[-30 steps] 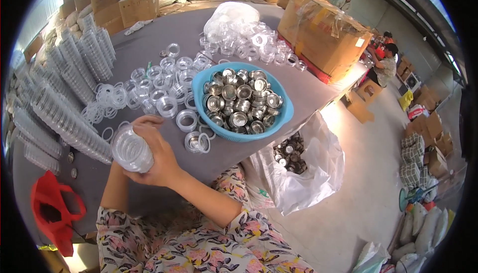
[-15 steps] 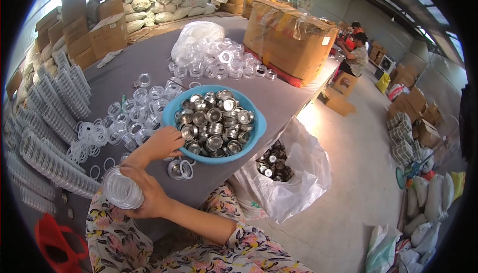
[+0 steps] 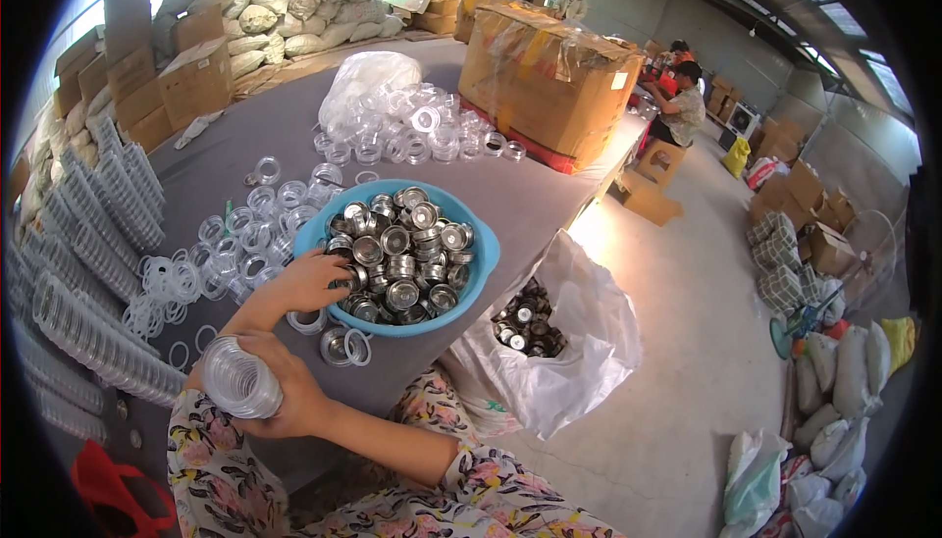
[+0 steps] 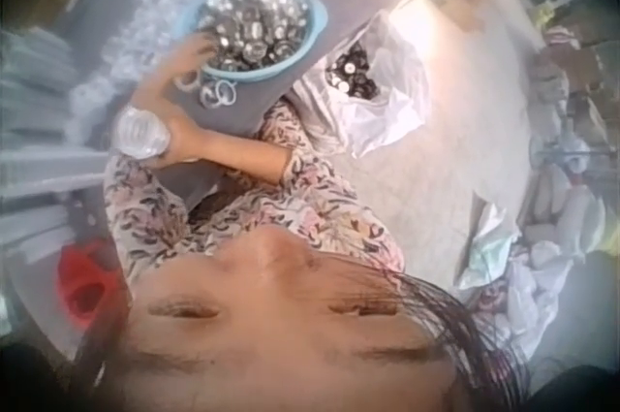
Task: The person assembles and packages small metal components and plastic rings into clear cylindrical plastic containers by hand.
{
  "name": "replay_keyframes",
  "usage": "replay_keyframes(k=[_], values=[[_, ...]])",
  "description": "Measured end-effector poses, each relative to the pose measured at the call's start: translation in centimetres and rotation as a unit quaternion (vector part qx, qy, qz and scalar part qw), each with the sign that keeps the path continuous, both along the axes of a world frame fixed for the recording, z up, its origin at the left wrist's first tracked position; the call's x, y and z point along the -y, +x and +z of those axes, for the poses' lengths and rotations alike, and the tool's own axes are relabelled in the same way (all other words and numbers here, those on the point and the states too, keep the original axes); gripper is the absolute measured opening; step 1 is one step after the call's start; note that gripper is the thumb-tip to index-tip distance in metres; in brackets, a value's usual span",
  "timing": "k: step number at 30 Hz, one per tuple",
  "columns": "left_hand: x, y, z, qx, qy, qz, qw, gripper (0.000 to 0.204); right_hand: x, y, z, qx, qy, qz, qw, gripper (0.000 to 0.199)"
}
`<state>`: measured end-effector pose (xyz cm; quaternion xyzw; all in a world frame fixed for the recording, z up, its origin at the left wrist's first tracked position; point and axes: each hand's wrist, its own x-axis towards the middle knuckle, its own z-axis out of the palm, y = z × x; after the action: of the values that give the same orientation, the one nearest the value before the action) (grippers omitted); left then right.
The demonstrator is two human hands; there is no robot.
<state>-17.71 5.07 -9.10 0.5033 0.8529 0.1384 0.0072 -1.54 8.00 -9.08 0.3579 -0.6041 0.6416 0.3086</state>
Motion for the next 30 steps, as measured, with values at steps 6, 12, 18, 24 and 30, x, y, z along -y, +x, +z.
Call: replay_keyframes(k=[6, 12, 18, 24, 30], values=[[-1.3, 0.2, 1.2, 0.091, -0.072, 0.053, 0.992, 0.028, -0.4, 0.1, -0.1, 0.010, -0.001, -0.020, 1.000, 0.088], [0.8, 1.1, 1.1, 0.021, 0.132, 0.001, 0.991, 0.019, 0.7, 0.0, 0.5, 0.020, 0.035, -0.008, 0.999, 0.086], [1.8, 0.9, 0.3, 0.166, 0.249, -0.013, 0.954, 0.017, 1.1, 0.1, 0.5, 0.032, 0.039, -0.002, 0.999, 0.086], [1.8, 1.3, 0.6, 0.153, 0.190, -0.007, 0.970, 0.013, 0.8, 0.2, 0.8, 0.032, 0.031, -0.011, 0.999, 0.081], [2.1, 1.2, -0.1, 0.129, 0.214, -0.011, 0.968, 0.011, 0.8, 0.0, 0.5, 0.032, 0.038, -0.001, 0.999, 0.084]])
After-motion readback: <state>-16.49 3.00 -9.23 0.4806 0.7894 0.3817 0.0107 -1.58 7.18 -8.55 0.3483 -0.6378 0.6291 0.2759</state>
